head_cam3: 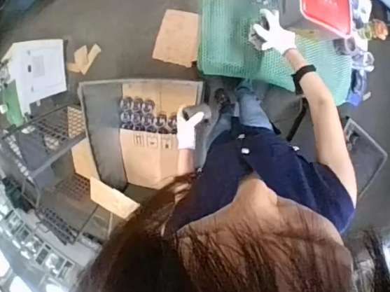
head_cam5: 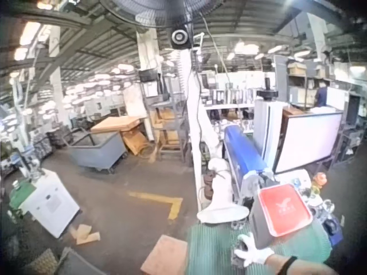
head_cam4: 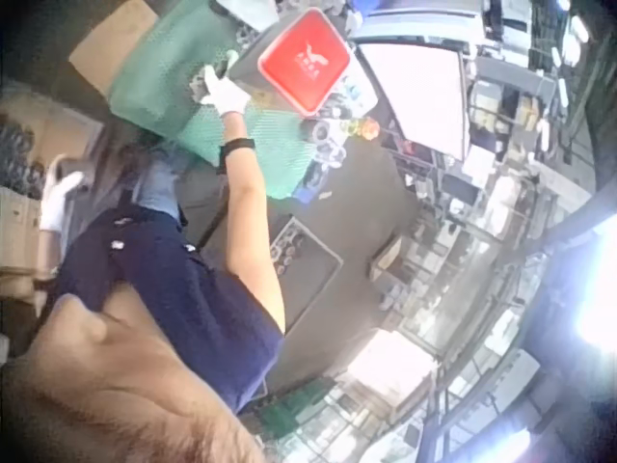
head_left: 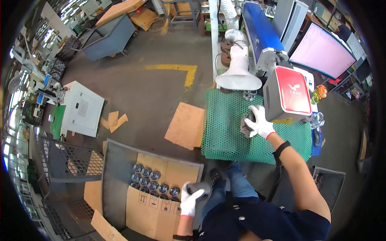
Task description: Transferring and organizing metal industrial parts from a workstation into a large storage bin.
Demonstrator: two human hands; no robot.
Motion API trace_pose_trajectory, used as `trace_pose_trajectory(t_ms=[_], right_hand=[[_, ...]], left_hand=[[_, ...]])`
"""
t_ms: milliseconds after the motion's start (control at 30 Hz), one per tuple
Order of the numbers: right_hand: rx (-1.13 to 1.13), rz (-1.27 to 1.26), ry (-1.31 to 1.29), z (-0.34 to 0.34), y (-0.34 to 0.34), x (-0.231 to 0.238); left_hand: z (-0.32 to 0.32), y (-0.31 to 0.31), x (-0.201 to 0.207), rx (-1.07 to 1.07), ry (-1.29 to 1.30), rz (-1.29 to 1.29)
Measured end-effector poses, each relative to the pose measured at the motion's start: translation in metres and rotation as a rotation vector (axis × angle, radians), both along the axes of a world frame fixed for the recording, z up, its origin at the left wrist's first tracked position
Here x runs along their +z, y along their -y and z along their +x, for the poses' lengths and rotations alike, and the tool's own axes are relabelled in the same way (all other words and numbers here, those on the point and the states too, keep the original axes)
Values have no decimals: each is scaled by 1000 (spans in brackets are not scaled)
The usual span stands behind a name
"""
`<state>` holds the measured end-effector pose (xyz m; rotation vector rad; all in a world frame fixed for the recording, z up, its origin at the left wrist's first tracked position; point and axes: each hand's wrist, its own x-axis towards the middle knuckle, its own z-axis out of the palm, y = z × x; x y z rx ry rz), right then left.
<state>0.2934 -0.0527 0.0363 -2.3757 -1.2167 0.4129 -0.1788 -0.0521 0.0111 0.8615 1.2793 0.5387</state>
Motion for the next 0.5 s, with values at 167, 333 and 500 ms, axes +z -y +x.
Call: trace_pose_trajectory(t_ms=[167, 333, 500], right_hand=[[-34, -3, 254, -59, 19, 63], [68, 126, 301, -134, 127, 27], [60, 12, -103, -152, 142, 21]], left_hand=[[49, -28, 96, -400, -542, 629], [57, -39, 135, -482, -627, 793], [54, -40, 152, -464, -648, 950]])
